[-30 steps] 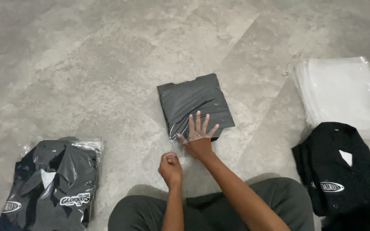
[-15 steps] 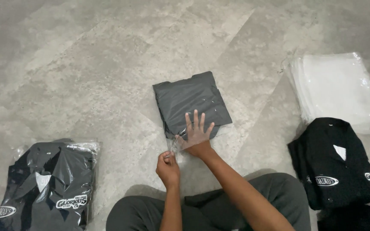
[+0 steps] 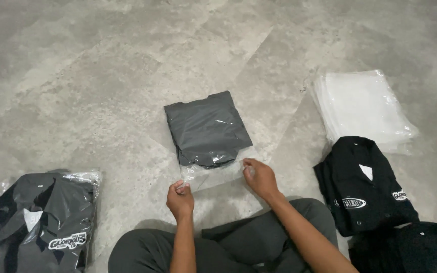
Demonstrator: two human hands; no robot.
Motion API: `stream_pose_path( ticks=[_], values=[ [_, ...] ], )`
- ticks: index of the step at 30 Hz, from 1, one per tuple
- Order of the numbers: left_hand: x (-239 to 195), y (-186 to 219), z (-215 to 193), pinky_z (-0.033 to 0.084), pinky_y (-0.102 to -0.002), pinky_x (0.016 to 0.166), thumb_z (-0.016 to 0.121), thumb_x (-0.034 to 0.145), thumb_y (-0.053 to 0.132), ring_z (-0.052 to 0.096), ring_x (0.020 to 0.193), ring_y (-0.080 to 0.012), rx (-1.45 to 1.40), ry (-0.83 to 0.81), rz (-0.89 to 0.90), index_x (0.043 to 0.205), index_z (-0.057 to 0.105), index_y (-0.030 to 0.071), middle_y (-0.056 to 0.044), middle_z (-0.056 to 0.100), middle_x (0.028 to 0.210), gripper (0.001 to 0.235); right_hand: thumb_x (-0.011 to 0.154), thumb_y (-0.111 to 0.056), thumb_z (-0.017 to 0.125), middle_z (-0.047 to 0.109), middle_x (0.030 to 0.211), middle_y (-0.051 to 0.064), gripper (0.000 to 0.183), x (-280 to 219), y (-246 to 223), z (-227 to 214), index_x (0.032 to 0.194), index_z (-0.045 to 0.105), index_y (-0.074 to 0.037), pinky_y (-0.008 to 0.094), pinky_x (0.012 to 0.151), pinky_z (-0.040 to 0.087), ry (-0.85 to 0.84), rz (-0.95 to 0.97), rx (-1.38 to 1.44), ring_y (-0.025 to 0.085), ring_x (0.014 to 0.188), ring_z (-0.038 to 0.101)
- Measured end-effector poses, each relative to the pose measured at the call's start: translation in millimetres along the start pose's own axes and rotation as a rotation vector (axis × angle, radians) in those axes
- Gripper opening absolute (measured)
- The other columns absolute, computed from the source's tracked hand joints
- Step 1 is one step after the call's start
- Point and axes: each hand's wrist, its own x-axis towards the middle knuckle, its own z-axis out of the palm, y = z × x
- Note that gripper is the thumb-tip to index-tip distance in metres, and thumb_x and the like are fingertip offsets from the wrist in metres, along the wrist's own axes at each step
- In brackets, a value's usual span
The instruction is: The person sits on the floor and folds black polo shirts. They place each folded shirt into a clear plastic bag, smooth the packaging, and set it aside. The process is repeated for multiple shirts.
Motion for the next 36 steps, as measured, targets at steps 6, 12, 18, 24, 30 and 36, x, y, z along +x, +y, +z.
stream_pose_path(
  ticks=[6, 12, 18, 24, 30, 36],
  values=[
    [-0.1, 2.2, -6.6, 0.058, -0.035, 0.069, 0.077, 0.095, 0.014, 0.072, 0.078, -0.0204, -0.139, 0.022, -0.048, 0.116, 0.077, 0.014, -0.006, 0.075, 0.092, 0.021, 0.084, -0.046, 0.086, 0.066, 0.124, 0.002, 0.058, 36.2, 56.3, 1.3, 0.134, 0.064, -0.024, 0.038, 0.082, 0.063, 0.084, 0.383, 0.122, 0.024, 0.104, 0.073],
    [13.1, -13.7, -5.2, 0.060, -0.040, 0.076, 0.076, 0.095, 0.015, 0.073, 0.089, -0.0216, -0.073, 0.042, -0.095, 0.114, 0.079, 0.016, -0.005, 0.075, 0.094, 0.019, 0.085, -0.021, 0.085, 0.078, 0.084, 0.003, 0.020, 30.8, 81.1, 5.0, 0.105, 0.084, -0.020, 0.038, 0.069, 0.060, -0.004, 0.579, 0.353, 0.024, 0.084, 0.076],
    [27.2, -33.8, 3.6, 0.060, -0.038, 0.077, 0.077, 0.093, 0.016, 0.074, 0.090, -0.0213, -0.023, 0.038, -0.110, 0.111, 0.080, 0.019, -0.002, 0.074, 0.091, 0.019, 0.079, -0.021, 0.090, 0.081, 0.084, 0.001, 0.023, 23.1, 79.7, 2.5, 0.101, 0.085, -0.024, 0.035, 0.068, 0.061, -0.058, 0.701, 0.434, 0.022, 0.080, 0.077],
    [-10.2, 38.4, -43.2, 0.053, -0.049, 0.093, 0.066, 0.085, 0.002, 0.060, 0.124, -0.0340, -0.330, -0.059, -0.170, 0.150, 0.056, 0.008, -0.023, 0.062, 0.134, 0.066, 0.097, -0.017, 0.069, 0.076, 0.115, 0.017, 0.029, 28.5, 41.1, -51.0, 0.123, 0.075, -0.007, 0.045, 0.089, 0.055, 0.128, 0.643, 0.461, 0.034, 0.108, 0.071],
    [-21.4, 131.0, -18.2, 0.039, -0.060, 0.107, 0.062, 0.089, -0.002, 0.049, 0.128, -0.0529, -0.083, 0.157, 0.557, 0.129, 0.064, 0.000, -0.028, 0.055, 0.128, 0.040, 0.090, -0.002, 0.063, 0.074, 0.117, 0.021, 0.031, 65.2, -25.4, -37.1, 0.119, 0.074, -0.003, 0.055, 0.110, 0.047, 0.203, 0.011, 0.301, 0.046, 0.122, 0.063],
    [27.0, 142.5, 50.6, 0.024, -0.066, 0.123, 0.053, 0.107, 0.035, 0.026, 0.157, -0.0457, 0.660, -0.033, 1.053, 0.163, 0.043, 0.014, -0.019, 0.032, 0.171, 0.061, 0.101, -0.035, 0.064, 0.040, 0.165, 0.016, 0.057, 105.4, -81.8, 1.4, 0.153, 0.050, -0.018, 0.064, 0.118, 0.025, 0.044, -0.373, -0.214, 0.043, 0.154, 0.030]
  ],
)
